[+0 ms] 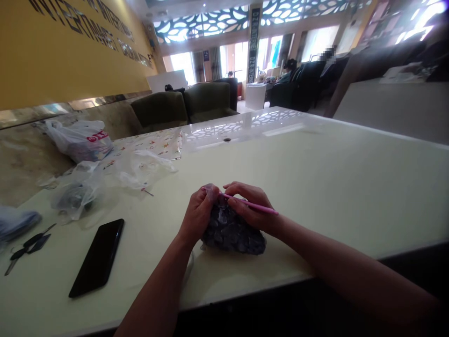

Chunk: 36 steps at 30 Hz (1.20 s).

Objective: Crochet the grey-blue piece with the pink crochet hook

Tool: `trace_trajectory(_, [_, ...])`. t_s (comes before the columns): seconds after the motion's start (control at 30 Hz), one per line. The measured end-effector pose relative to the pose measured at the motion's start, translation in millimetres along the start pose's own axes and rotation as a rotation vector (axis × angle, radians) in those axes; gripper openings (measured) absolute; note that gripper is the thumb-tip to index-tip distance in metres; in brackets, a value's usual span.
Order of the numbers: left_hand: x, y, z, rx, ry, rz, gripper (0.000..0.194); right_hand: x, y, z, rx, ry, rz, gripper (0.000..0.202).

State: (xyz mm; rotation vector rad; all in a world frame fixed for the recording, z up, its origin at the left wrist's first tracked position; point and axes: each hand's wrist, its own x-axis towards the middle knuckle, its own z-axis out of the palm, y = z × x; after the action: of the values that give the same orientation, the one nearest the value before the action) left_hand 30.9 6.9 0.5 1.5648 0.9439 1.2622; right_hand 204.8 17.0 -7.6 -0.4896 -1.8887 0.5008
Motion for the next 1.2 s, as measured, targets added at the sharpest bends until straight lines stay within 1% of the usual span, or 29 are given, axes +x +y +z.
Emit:
trace_trajectory(0.1, [0.3, 0.6, 0.9, 0.010, -0.002, -0.016, 0.045, -0.2, -0.1, 1.7, -0.139, 0.035, -0.111, 0.009])
trace_trajectory(0.2, [0.7, 0.6, 0.8, -0.015, -0.004, -0.030, 0.042, 0.0, 2.1, 3.0, -0.251, 0.094, -0.210, 0.007])
trace_trajectory(0.27, [0.8, 0.6, 0.1, -0.078, -0.008, -0.047, 0.033, 0.4, 2.8, 2.9, -0.303, 0.169, -0.210, 0.010])
trace_trajectory(0.33, [1.0, 0.4, -1.1, -0.190, -0.021, -0.068, 0.021, 0.9, 2.8, 2.1, -0.334, 0.229, -0.182, 0.011])
trace_trajectory(0.37, [1.1, 0.3, -1.8, -0.257, -0.043, -0.082, 0.019, 1.2, 2.6, 1.5, -0.340, 0.245, -0.171, 0.012])
trace_trajectory(0.4, [1.2, 0.2, -2.3, -0.320, -0.073, -0.099, 0.026, 1.5, 2.5, 0.9, -0.338, 0.250, -0.166, 0.012])
trace_trajectory(0.47, [1.3, 0.5, -2.8, -0.414, -0.138, -0.142, 0.055, 1.8, 2.1, -0.5, -0.318, 0.242, -0.169, 0.010])
trace_trajectory(0.53, [1.1, 1.8, -2.7, -0.453, -0.162, -0.172, 0.081, 2.0, 1.3, -2.2, -0.291, 0.237, -0.171, 0.010])
trace_trajectory(0.57, [0.9, 2.8, -2.6, -0.458, -0.165, -0.179, 0.089, 2.0, 0.6, -3.3, -0.271, 0.227, -0.171, 0.010])
trace_trajectory(0.67, [-0.4, 5.9, -2.8, -0.439, -0.204, -0.182, 0.101, 2.3, -2.0, -7.0, -0.193, 0.156, -0.166, 0.011])
trace_trajectory(0.77, [-2.1, 7.9, -4.1, -0.399, -0.259, -0.170, 0.104, 2.9, -3.8, -9.3, -0.139, 0.048, -0.158, 0.011])
trace_trajectory(0.83, [-2.6, 8.1, -5.0, -0.378, -0.269, -0.163, 0.105, 3.4, -4.1, -9.0, -0.138, 0.020, -0.138, 0.012])
trace_trajectory(0.93, [-1.9, 6.8, -6.3, -0.383, -0.234, -0.165, 0.105, 3.6, -3.4, -6.9, -0.181, 0.070, -0.090, 0.013])
trace_trajectory(0.97, [-1.3, 6.1, -6.6, -0.397, -0.218, -0.167, 0.101, 3.2, -2.8, -6.1, -0.204, 0.097, -0.074, 0.013])
trace_trajectory(1.07, [0.9, 4.0, -6.2, -0.428, -0.141, -0.146, 0.080, 0.9, -0.5, -4.1, -0.280, 0.155, -0.032, 0.011])
trace_trajectory(1.13, [2.0, 3.5, -4.5, -0.403, -0.066, -0.118, 0.075, -1.6, 0.6, -2.6, -0.313, 0.157, -0.002, 0.010])
trace_trajectory(1.2, [2.4, 3.6, -2.0, -0.368, 0.007, -0.121, 0.077, -4.1, 0.9, -0.7, -0.331, 0.136, 0.018, 0.011])
